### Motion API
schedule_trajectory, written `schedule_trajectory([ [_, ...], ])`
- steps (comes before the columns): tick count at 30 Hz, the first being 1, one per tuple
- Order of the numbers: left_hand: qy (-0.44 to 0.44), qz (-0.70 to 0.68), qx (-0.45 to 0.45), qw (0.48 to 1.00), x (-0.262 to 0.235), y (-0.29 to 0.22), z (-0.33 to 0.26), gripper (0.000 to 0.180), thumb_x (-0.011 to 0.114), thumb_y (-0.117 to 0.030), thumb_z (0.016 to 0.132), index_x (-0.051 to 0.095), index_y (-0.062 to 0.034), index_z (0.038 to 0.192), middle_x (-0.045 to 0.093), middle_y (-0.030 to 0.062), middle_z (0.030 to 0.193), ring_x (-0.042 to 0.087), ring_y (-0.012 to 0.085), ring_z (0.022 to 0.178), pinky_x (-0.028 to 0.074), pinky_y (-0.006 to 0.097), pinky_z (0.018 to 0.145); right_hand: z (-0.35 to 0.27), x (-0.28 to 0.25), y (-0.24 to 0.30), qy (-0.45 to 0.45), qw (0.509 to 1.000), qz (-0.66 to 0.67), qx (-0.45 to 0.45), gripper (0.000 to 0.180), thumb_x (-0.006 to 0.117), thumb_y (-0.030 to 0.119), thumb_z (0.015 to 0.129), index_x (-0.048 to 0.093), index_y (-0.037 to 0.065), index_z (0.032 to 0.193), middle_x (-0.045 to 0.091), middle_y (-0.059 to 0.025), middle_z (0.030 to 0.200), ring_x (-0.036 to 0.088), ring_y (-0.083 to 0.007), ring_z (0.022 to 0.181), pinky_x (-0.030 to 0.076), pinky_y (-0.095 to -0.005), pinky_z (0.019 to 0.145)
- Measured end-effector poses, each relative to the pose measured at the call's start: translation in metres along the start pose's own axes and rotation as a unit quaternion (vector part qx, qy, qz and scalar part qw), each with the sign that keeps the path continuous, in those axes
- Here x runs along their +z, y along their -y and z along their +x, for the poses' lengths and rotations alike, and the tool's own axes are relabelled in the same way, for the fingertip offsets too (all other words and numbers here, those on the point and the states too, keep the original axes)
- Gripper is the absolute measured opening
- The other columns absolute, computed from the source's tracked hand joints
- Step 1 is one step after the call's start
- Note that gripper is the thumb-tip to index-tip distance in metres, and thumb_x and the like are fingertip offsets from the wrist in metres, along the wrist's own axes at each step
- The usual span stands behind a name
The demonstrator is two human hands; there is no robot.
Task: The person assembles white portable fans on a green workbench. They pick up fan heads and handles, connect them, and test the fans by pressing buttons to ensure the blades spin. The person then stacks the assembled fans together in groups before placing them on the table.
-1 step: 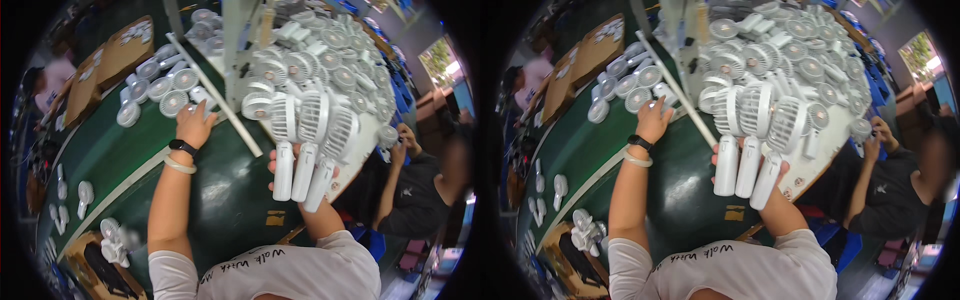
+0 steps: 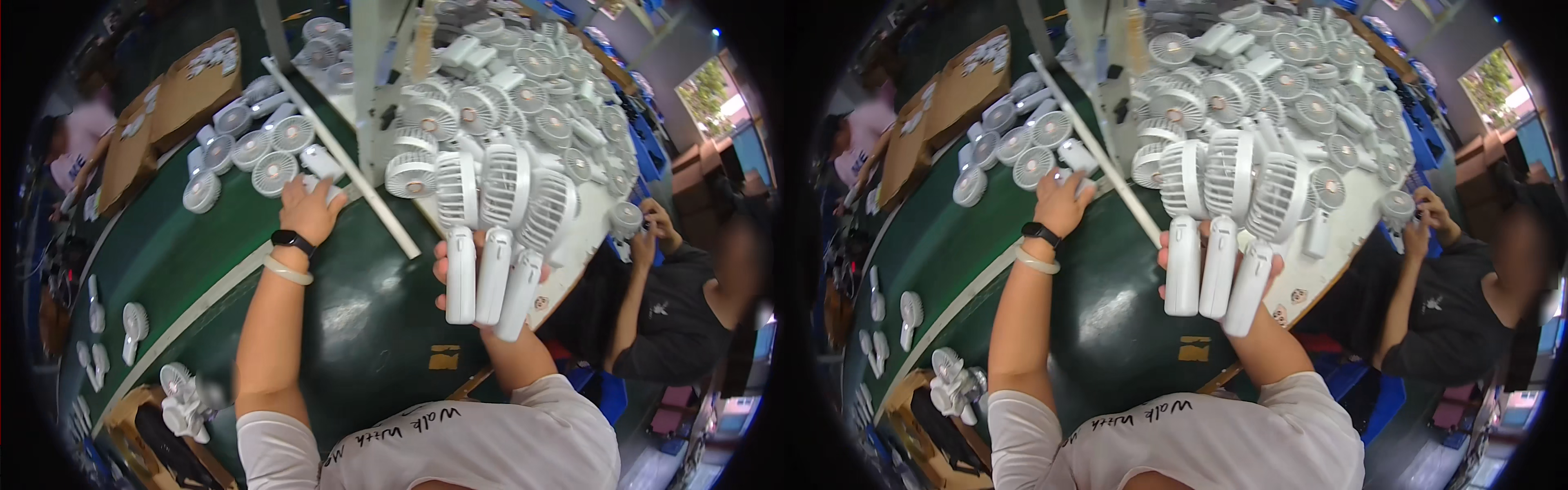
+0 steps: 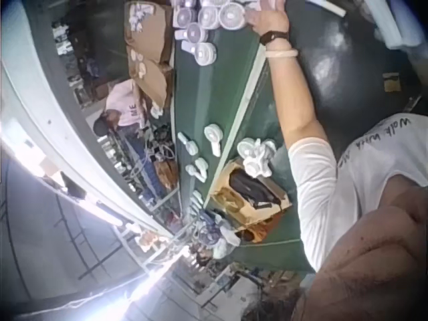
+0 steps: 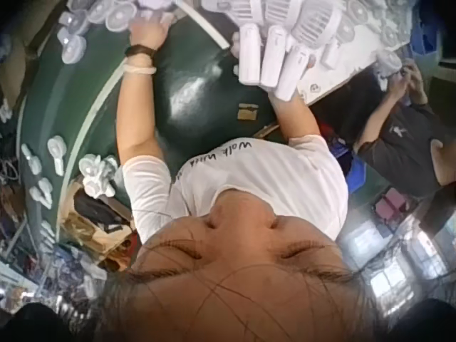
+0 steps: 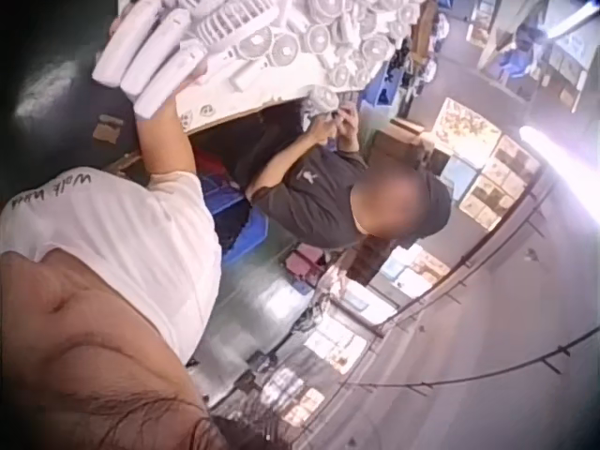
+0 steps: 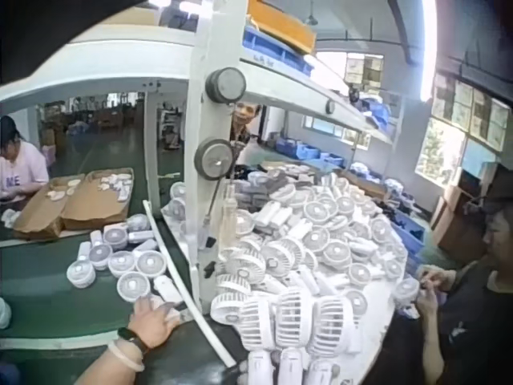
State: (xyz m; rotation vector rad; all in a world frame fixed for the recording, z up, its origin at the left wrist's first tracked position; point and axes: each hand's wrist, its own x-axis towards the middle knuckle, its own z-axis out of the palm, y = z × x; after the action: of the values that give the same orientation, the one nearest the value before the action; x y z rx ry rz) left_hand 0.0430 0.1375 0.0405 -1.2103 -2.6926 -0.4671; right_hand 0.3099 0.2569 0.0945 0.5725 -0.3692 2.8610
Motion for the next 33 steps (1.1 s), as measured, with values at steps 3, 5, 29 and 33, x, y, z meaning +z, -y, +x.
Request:
schedule_trajectory([
  [3, 0.032, 0.018, -0.037, 0.999, -0.014, -0.024, -0.004, 0.035, 0.062, -0.034, 0.079, 0.059, -0.0124, 0.106, 0.046, 0.0253, 0.119, 0.038, 0.0446, 0.116, 0.038, 0.046, 0.093, 0.002, -0.003, 0.011, -0.004, 0.997, 0.065, -0.029, 0.086, 0.070, 0.060, 0.066, 0.041, 0.009, 0.129, 0.029, -0.0228, 0.137, 0.035, -0.0381, 0.125, 0.037, -0.0580, 0.097],
  [5, 0.072, 0.051, -0.064, 0.994, -0.021, -0.024, -0.006, 0.032, 0.067, -0.027, 0.076, 0.058, -0.0074, 0.100, 0.047, 0.0251, 0.115, 0.041, 0.0431, 0.113, 0.039, 0.045, 0.091, 0.004, -0.006, 0.012, -0.001, 0.995, 0.090, -0.039, 0.084, 0.070, 0.059, 0.066, 0.042, 0.009, 0.128, 0.028, -0.0227, 0.137, 0.034, -0.0384, 0.125, 0.036, -0.0583, 0.098],
  [29, 0.131, -0.959, -0.207, 0.146, -0.082, 0.017, -0.176, 0.053, 0.035, -0.048, 0.094, 0.034, -0.0015, 0.119, 0.041, 0.0117, 0.098, 0.042, 0.0147, 0.061, 0.034, 0.021, 0.039, 0.063, -0.015, 0.187, -0.568, 0.739, -0.328, -0.153, 0.048, 0.062, 0.046, 0.078, 0.049, 0.015, 0.112, 0.053, -0.0095, 0.108, 0.049, -0.0313, 0.104, 0.034, -0.0576, 0.090],
  [33, 0.156, -0.947, -0.182, 0.215, -0.080, 0.022, -0.199, 0.069, 0.023, -0.068, 0.086, 0.043, -0.0115, 0.120, 0.048, 0.0097, 0.084, 0.042, 0.0137, 0.047, 0.034, 0.022, 0.041, 0.053, -0.048, 0.226, -0.554, 0.730, -0.396, -0.054, 0.056, 0.060, 0.050, 0.079, 0.048, 0.014, 0.119, 0.053, -0.0102, 0.116, 0.050, -0.0313, 0.106, 0.040, -0.0507, 0.089],
])
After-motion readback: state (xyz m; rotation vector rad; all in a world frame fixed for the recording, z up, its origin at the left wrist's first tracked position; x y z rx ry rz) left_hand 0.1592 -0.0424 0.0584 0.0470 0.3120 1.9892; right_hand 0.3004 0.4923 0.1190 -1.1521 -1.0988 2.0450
